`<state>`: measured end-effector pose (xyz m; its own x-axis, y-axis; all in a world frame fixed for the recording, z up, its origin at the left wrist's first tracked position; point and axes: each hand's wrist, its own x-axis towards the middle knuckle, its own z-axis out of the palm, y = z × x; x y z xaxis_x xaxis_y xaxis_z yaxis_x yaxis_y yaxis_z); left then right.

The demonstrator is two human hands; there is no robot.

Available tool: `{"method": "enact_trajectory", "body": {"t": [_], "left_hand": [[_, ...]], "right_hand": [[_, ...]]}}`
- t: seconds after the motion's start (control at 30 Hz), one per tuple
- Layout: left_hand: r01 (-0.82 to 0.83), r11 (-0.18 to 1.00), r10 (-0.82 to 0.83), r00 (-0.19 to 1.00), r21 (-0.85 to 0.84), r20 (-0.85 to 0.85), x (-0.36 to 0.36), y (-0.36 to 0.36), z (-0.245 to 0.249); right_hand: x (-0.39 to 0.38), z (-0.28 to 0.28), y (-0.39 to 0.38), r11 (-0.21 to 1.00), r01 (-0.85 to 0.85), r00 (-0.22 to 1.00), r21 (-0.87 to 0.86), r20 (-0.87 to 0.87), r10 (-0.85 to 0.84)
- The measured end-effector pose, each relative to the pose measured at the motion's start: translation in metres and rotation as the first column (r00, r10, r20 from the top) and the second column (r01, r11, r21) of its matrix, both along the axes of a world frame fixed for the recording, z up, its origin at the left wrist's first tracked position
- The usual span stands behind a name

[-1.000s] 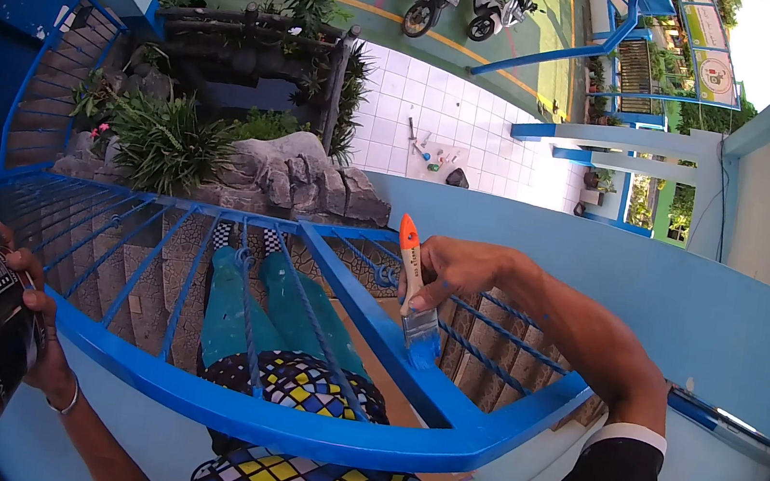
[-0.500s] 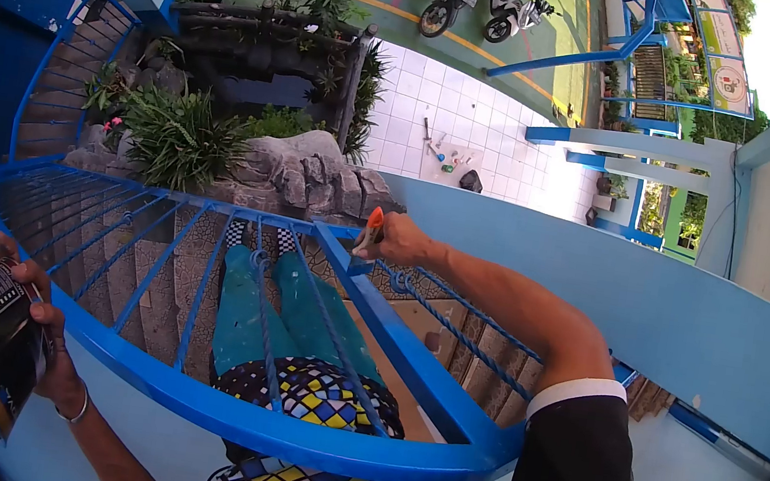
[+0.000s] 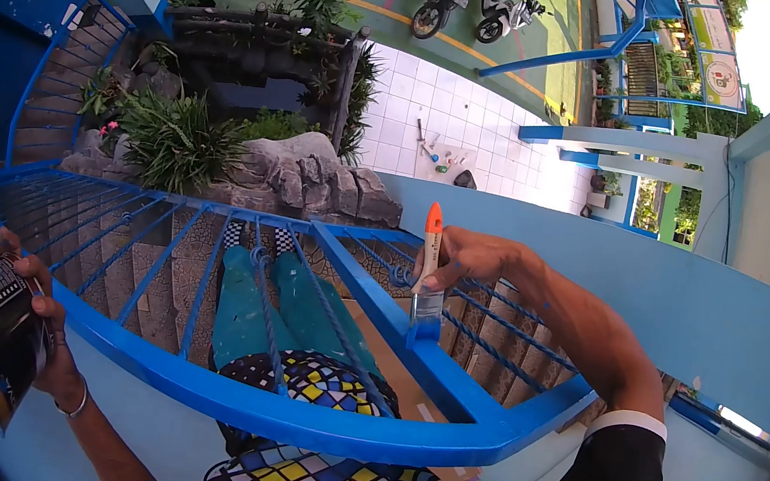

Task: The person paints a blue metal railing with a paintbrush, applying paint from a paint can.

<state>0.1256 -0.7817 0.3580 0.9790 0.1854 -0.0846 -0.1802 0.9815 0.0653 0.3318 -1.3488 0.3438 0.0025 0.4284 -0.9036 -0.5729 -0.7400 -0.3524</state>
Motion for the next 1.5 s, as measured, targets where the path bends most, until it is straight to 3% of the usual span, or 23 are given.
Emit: {"method": "enact_trajectory", "body": {"t": [0.03, 0.17, 0.27, 0.3, 0.4, 0.5, 0.6, 0.67, 0.73, 0.77, 0.83, 0.87, 0.93, 0.97, 1.07, 1.13, 1.23, 1.43, 1.5], "left_hand": [[0.004, 1.0, -0.004, 1.0, 0.007, 0.002, 0.001, -0.001, 0.002], [0.03, 0.999, -0.031, 0.999, 0.023, 0.017, 0.009, -0.009, 0.004], [0.06, 0.998, -0.06, 0.998, 0.02, 0.02, 0.023, -0.024, 0.01], [0.074, 0.997, -0.074, 0.997, 0.025, 0.012, 0.029, -0.03, 0.013], [0.127, 0.992, -0.126, 0.992, 0.011, -0.021, 0.039, -0.036, 0.012], [0.199, 0.978, -0.197, 0.979, 0.066, -0.045, 0.052, -0.048, 0.032], [0.271, 0.963, -0.269, 0.961, 0.017, -0.061, 0.068, -0.061, 0.043], [0.352, 0.936, -0.352, 0.936, 0.011, -0.002, 0.079, -0.07, 0.051], [0.36, 0.85, -0.363, 0.929, 0.385, -0.067, 0.088, -0.079, 0.056], [0.3, 0.648, -0.29, 0.947, 0.7, -0.137, 0.089, -0.084, 0.057], [0.36, 0.822, -0.347, 0.931, 0.442, -0.113, 0.093, -0.1, 0.064], [0.381, 0.876, -0.368, 0.924, 0.295, -0.101, 0.094, -0.107, 0.068], [0.477, 0.859, -0.473, 0.878, 0.187, -0.068, 0.094, -0.116, 0.065], [0.453, 0.838, -0.49, 0.87, 0.306, 0.055, 0.091, -0.12, 0.072], [0.546, 0.836, -0.545, 0.838, 0.052, -0.023, 0.089, -0.136, 0.093], [0.572, 0.819, -0.571, 0.82, 0.046, -0.041, 0.086, -0.143, 0.089], [0.608, 0.793, -0.601, 0.791, 0.04, -0.115, 0.082, -0.148, 0.081], [0.649, 0.761, -0.647, 0.757, -0.014, -0.095, 0.088, -0.153, 0.067], [0.645, 0.763, -0.645, 0.752, -0.051, -0.133, 0.089, -0.152, 0.066]], "right_hand": [[0.002, -0.007, -0.008, 0.987, 0.153, 0.984, 0.039, -0.098, -0.149], [0.0, -0.043, -0.009, 0.994, 0.107, 0.992, 0.005, -0.069, -0.106], [-0.01, -0.072, 0.008, 0.993, -0.119, 0.939, 0.028, 0.329, 0.103], [-0.002, -0.056, 0.028, 0.98, -0.178, 0.889, -0.086, 0.413, 0.198], [0.026, -0.036, 0.043, 0.964, -0.157, 0.738, -0.216, 0.623, 0.26], [0.055, 0.07, 0.081, 0.988, 0.149, 0.617, 0.033, 0.778, -0.119], [0.051, 0.2, 0.119, 0.887, 0.212, 0.346, 0.409, 0.818, -0.46], [0.025, 0.271, 0.142, 0.723, 0.068, 0.246, 0.687, 0.691, -0.68], [-0.01, 0.323, 0.169, 0.658, -0.1, 0.173, 0.746, 0.665, -0.727], [-0.023, 0.332, 0.184, 0.684, -0.198, 0.148, 0.703, 0.711, -0.688], [-0.05, 0.349, 0.213, 0.702, -0.383, 0.076, 0.6, 0.778, -0.624], [-0.061, 0.361, 0.226, 0.772, -0.397, 0.04, 0.496, 0.85, -0.526], [-0.065, 0.351, 0.245, 0.807, -0.435, -0.036, 0.399, 0.888, -0.459], [-0.065, 0.344, 0.25, 0.831, -0.433, -0.072, 0.35, 0.905, -0.418], [-0.066, 0.332, 0.255, 0.895, -0.402, -0.138, 0.192, 0.954, -0.266], [-0.067, 0.33, 0.252, 0.931, -0.359, -0.144, 0.073, 0.981, -0.132], [-0.067, 0.316, 0.249, 0.937, -0.335, -0.145, 0.093, 0.978, -0.149], [-0.062, 0.298, 0.238, 0.954, -0.292, -0.095, 0.067, 0.991, -0.098], [-0.062, 0.304, 0.234, 0.944, -0.254, -0.084, 0.213, 0.967, -0.241]]}}
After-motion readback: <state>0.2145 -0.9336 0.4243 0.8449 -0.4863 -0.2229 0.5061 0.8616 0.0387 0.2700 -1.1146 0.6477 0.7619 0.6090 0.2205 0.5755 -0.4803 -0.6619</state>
